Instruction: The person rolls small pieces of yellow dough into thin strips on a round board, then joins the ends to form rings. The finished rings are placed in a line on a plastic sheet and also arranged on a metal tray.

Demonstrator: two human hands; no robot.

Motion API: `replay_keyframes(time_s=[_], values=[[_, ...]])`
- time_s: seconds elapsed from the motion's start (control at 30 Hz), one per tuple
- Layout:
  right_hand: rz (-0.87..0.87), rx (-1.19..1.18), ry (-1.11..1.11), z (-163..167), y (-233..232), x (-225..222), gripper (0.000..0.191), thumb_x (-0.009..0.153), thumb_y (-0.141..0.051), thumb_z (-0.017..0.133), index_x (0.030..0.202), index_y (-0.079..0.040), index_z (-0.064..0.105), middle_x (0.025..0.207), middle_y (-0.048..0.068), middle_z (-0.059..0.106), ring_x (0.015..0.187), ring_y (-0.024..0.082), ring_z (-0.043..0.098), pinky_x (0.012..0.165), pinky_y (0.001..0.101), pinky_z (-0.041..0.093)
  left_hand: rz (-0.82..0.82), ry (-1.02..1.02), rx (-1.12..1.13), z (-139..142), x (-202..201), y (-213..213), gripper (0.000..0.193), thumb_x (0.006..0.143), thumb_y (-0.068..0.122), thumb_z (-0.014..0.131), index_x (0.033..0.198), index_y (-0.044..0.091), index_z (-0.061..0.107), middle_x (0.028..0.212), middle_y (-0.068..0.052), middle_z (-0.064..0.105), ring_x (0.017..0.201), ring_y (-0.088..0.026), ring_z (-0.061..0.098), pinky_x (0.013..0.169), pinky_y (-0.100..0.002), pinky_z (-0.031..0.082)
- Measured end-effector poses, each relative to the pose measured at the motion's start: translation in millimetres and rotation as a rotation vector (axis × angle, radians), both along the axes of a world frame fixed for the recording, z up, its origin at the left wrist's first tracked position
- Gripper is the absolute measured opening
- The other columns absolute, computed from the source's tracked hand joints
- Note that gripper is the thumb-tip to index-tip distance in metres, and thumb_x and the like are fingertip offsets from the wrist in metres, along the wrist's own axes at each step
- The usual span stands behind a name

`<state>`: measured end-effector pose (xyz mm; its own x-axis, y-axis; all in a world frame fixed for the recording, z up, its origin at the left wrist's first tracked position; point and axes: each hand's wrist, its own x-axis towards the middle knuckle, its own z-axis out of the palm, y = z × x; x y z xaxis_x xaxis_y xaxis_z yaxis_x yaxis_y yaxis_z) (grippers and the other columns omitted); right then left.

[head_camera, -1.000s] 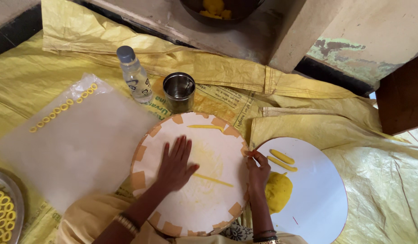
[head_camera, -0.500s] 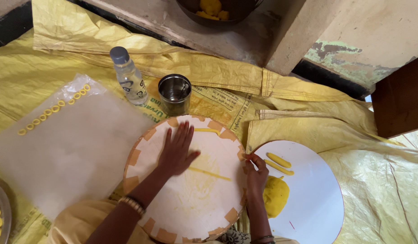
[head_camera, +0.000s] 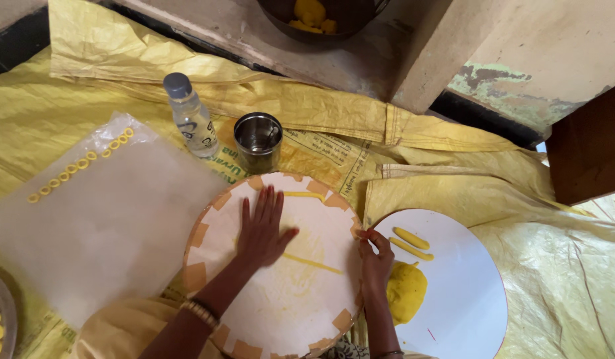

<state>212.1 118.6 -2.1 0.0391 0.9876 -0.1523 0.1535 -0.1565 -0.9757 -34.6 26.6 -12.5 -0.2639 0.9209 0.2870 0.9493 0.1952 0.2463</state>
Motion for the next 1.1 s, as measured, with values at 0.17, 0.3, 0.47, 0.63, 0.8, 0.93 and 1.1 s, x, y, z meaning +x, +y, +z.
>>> replay_keyframes(time_s=[0.17, 0.3, 0.47, 0.63, 0.8, 0.93, 1.1], values=[[0.013, -0.007, 0.008, 5, 0, 1, 0.025, 0.093, -0.002, 0.061, 0.115, -0.001, 0.071, 0.110, 0.001, 0.071, 0.083, 0.011, 0.061, 0.073, 0.0287, 0.051, 0.055, -0.033, 0.151, 5, -23, 58, 0.092, 0.099, 0.060, 0.046, 0.162, -0.001, 0.017, 0.169, -0.023, 0.015, 0.157, -0.037, 0.012, 0.123, -0.063, 0.006], [0.008, -0.012, 0.031, 5, 1, 0, 0.023, 0.092, -0.001, 0.062, 0.113, 0.001, 0.073, 0.114, 0.000, 0.068, 0.081, 0.014, 0.060, 0.071, 0.0303, 0.051, -0.035, -0.055, 0.116, 6, -19, 47, 0.093, 0.097, 0.060, 0.047, 0.161, -0.001, 0.017, 0.168, -0.022, 0.015, 0.156, -0.037, 0.011, 0.121, -0.065, 0.006], [0.007, -0.020, 0.057, 2, -1, -3, 0.026, 0.093, -0.003, 0.062, 0.118, -0.003, 0.068, 0.108, 0.003, 0.075, 0.080, 0.012, 0.058, 0.072, 0.0290, 0.050, -0.122, 0.041, -0.044, 4, 6, -25, 0.091, 0.095, 0.059, 0.049, 0.158, 0.001, 0.018, 0.165, -0.022, 0.015, 0.155, -0.035, 0.011, 0.118, -0.067, 0.005], [-0.001, -0.020, 0.060, 0, -2, -6, 0.025, 0.093, -0.005, 0.065, 0.117, -0.003, 0.068, 0.103, 0.003, 0.076, 0.078, 0.011, 0.057, 0.071, 0.0286, 0.049, -0.114, -0.002, -0.052, 5, 25, -72, 0.091, 0.094, 0.057, 0.050, 0.158, 0.001, 0.018, 0.165, -0.023, 0.015, 0.154, -0.037, 0.010, 0.117, -0.067, 0.004], [-0.003, -0.030, 0.067, -2, -1, -5, 0.026, 0.092, -0.003, 0.065, 0.118, -0.003, 0.069, 0.103, 0.003, 0.076, 0.076, 0.012, 0.055, 0.070, 0.0285, 0.048, 0.017, -0.017, -0.066, 0, 21, -32, 0.094, 0.092, 0.060, 0.050, 0.158, 0.003, 0.016, 0.166, -0.022, 0.014, 0.154, -0.034, 0.010, 0.118, -0.067, 0.001], [0.009, 0.002, 0.051, -2, -1, -4, 0.027, 0.092, -0.003, 0.062, 0.118, -0.002, 0.069, 0.107, 0.001, 0.075, 0.083, 0.008, 0.061, 0.073, 0.0262, 0.051, 0.112, 0.011, 0.002, 2, 1, 34, 0.095, 0.094, 0.063, 0.047, 0.160, 0.002, 0.016, 0.167, -0.023, 0.014, 0.156, -0.034, 0.010, 0.119, -0.067, 0.001], [-0.011, -0.049, 0.028, 2, 0, -5, 0.027, 0.094, -0.004, 0.063, 0.121, -0.002, 0.067, 0.106, 0.004, 0.075, 0.077, 0.010, 0.058, 0.070, 0.0283, 0.050, 0.099, 0.010, 0.047, 6, -9, 68, 0.092, 0.098, 0.065, 0.043, 0.162, 0.004, 0.016, 0.169, -0.020, 0.015, 0.157, -0.032, 0.011, 0.121, -0.066, 0.004]])
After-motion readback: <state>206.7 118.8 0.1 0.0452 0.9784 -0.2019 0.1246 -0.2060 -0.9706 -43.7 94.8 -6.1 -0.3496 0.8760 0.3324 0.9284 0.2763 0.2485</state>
